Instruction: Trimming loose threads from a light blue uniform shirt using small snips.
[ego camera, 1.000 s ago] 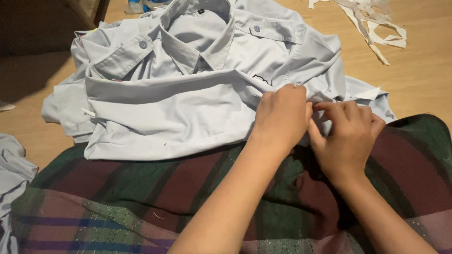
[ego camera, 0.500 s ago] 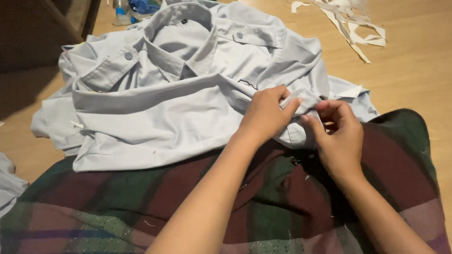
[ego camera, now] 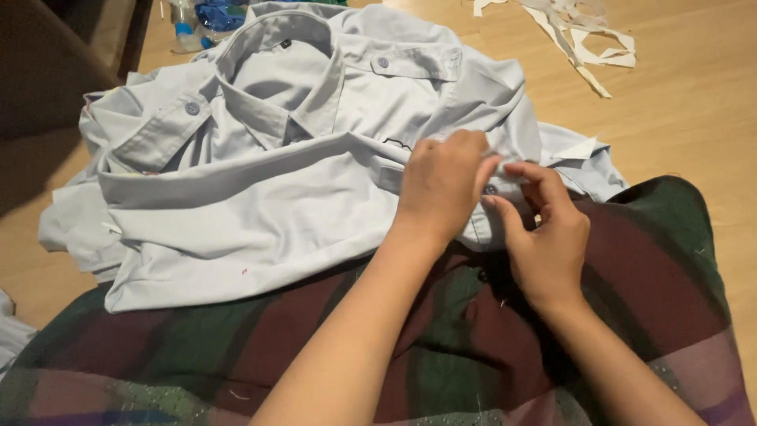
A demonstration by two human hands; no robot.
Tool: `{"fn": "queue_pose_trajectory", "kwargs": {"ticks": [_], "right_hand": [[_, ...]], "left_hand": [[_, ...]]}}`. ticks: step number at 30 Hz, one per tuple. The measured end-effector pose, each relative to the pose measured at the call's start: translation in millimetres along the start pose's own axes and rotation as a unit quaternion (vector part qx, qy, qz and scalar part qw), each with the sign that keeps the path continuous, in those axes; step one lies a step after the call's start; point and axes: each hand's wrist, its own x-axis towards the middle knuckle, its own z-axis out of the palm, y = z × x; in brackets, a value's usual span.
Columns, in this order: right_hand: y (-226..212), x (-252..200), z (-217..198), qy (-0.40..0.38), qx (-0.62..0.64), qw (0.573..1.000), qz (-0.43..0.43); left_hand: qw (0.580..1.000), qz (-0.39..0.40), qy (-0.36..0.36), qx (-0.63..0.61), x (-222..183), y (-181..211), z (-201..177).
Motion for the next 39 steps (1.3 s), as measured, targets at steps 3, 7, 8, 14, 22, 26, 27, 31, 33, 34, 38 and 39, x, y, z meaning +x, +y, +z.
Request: {"fn": "queue_pose_trajectory", "kwargs": {"ticks": [3,7,8,14,22,26,27,31,33,34,38,39], "right_hand": [[16,1,2,0.03,-0.044,0.999,-0.008],[11,-1,0,0.04,-0.061,0.997,-0.014],[10,-2,-1,0.039,-0.062,0.997,-0.034],[15,-3,-2,0.005,-0.086,0.992,-0.087],[13,-3,2,-0.021,-0.147,0.981,-0.123],[12,-6,1,-0.014,-0.159,0.976,-0.15],[11,-5,0,-0.008,-0.163,0.974,-0.158],[7,-5,1,0.012,-0.153,0.972,-0.179],[4,-3,-1,0.011,-0.111,0.979,-0.17],[2,-4,-1,0.012,-0.111,0.979,-0.17],[1,-3,-2,-0.005,-0.08,0.983,-0.163],[2,-2,-2,-0.019,-0.071,0.986,-0.149]], "left_hand": [[0.985,0.116,0.082,0.097,-1,4,-3],[0.978,0.143,0.115,0.096,-1,3,4],[0.978,0.15,0.112,0.095,0,3,1],[0.988,0.134,0.044,0.067,-1,0,-19],[0.986,0.096,-0.137,0.016,8,8,-37],[0.986,0.099,-0.109,0.075,4,11,-22],[0.986,0.107,-0.078,0.097,5,10,-16],[0.986,0.106,-0.037,0.122,1,15,-7],[0.986,0.101,0.022,0.128,-1,24,-9],[0.986,0.102,0.023,0.128,-1,24,-9],[0.99,0.089,-0.001,0.113,-3,23,-11],[0.991,0.079,-0.018,0.102,-4,22,-11]]}}
